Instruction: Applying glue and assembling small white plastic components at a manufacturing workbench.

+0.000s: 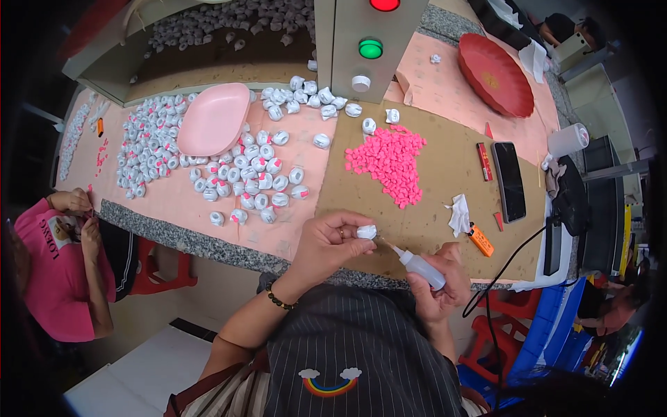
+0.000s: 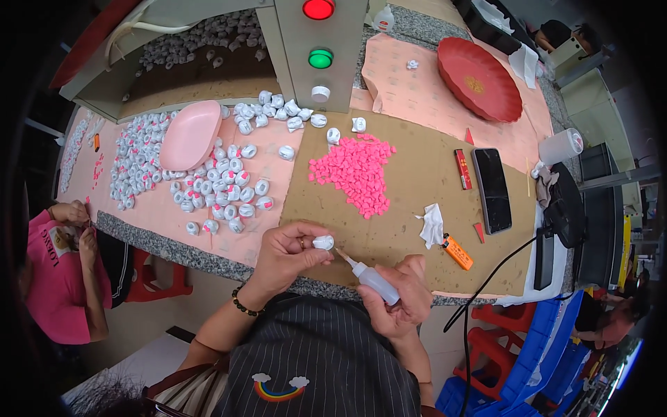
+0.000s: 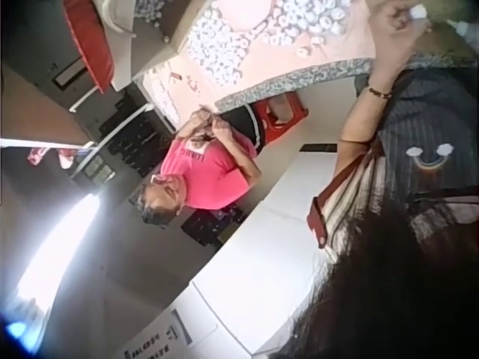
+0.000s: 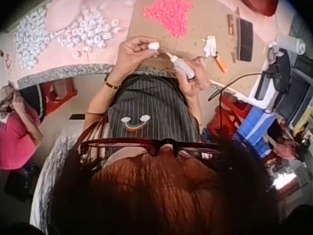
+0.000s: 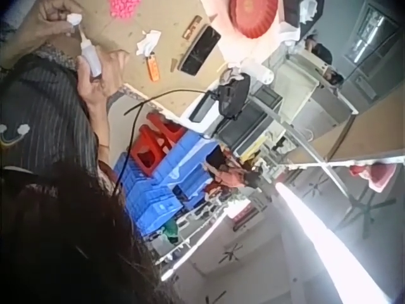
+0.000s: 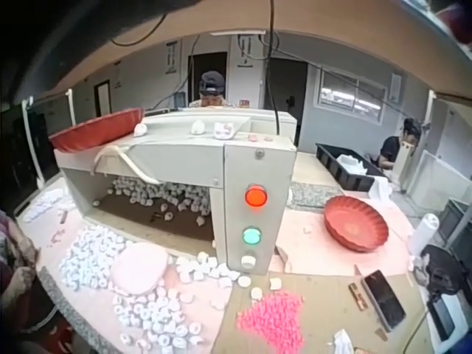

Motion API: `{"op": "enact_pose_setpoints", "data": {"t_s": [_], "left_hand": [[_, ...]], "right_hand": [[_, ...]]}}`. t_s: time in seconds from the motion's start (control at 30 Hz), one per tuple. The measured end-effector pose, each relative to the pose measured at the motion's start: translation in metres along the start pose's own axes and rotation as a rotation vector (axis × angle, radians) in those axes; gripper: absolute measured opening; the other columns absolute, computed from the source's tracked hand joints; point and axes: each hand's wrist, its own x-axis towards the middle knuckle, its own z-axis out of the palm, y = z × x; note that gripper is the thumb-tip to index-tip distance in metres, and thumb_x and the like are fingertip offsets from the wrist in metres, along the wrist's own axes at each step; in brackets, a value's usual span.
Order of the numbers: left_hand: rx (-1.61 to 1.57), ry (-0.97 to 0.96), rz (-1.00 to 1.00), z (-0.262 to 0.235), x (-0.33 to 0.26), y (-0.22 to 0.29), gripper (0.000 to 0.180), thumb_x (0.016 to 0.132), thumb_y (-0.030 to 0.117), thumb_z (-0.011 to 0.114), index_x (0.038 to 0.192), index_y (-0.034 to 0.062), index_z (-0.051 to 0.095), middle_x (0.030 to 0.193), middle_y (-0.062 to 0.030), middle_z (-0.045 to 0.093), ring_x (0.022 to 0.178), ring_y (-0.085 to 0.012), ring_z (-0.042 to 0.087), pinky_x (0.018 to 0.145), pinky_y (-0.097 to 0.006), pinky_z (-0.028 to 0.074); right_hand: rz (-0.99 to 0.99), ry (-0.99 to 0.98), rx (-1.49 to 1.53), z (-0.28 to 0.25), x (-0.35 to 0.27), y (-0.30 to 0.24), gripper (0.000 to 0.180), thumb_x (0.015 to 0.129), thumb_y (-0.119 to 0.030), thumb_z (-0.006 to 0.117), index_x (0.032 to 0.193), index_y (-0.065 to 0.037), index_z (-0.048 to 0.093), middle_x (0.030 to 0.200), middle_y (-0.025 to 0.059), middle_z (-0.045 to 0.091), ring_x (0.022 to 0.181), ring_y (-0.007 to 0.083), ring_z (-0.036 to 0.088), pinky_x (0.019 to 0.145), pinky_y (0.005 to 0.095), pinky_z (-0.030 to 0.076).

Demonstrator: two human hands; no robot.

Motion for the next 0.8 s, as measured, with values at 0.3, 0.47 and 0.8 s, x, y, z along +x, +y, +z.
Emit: {"op": "enact_pose_setpoints", "data": {"t_s": [0.3, 0.47, 0.8], "left_hand": [[-0.005, 0.040, -0.022, 0.0031, -0.0005, 0.0022, 0.027, 0.082, -0.008, 0.063, 0.108, -0.0051, 0.059, 0.081, -0.0061, 0.063, 0.076, -0.0114, 0.065, 0.074, -0.025, 0.055], [-0.004, 0.033, -0.020, 0.0042, -0.0006, 0.0034, 0.027, 0.081, -0.008, 0.063, 0.108, -0.0051, 0.059, 0.084, -0.0069, 0.063, 0.075, -0.0113, 0.064, 0.074, -0.024, 0.055], [0.034, 0.059, 0.038, 0.0088, -0.0018, -0.0003, 0.026, 0.082, -0.007, 0.064, 0.107, -0.0052, 0.059, 0.090, -0.0092, 0.065, 0.078, -0.0108, 0.064, 0.072, -0.022, 0.054]], "right_hand": [[0.015, -0.054, -0.002, 0.0034, 0.0021, 0.0000, 0.027, 0.064, -0.006, 0.077, 0.084, 0.004, 0.062, 0.065, 0.0092, 0.058, 0.057, 0.0206, 0.043, 0.060, 0.0328, 0.034], [0.026, -0.068, -0.009, 0.0027, 0.0021, 0.0007, 0.027, 0.065, -0.007, 0.076, 0.085, 0.004, 0.062, 0.065, 0.0093, 0.057, 0.057, 0.0208, 0.043, 0.060, 0.0330, 0.034], [0.050, -0.064, 0.008, -0.0008, -0.0017, 0.0074, 0.027, 0.067, -0.010, 0.077, 0.085, 0.005, 0.063, 0.066, 0.0087, 0.056, 0.059, 0.0188, 0.044, 0.059, 0.0302, 0.035]]}}
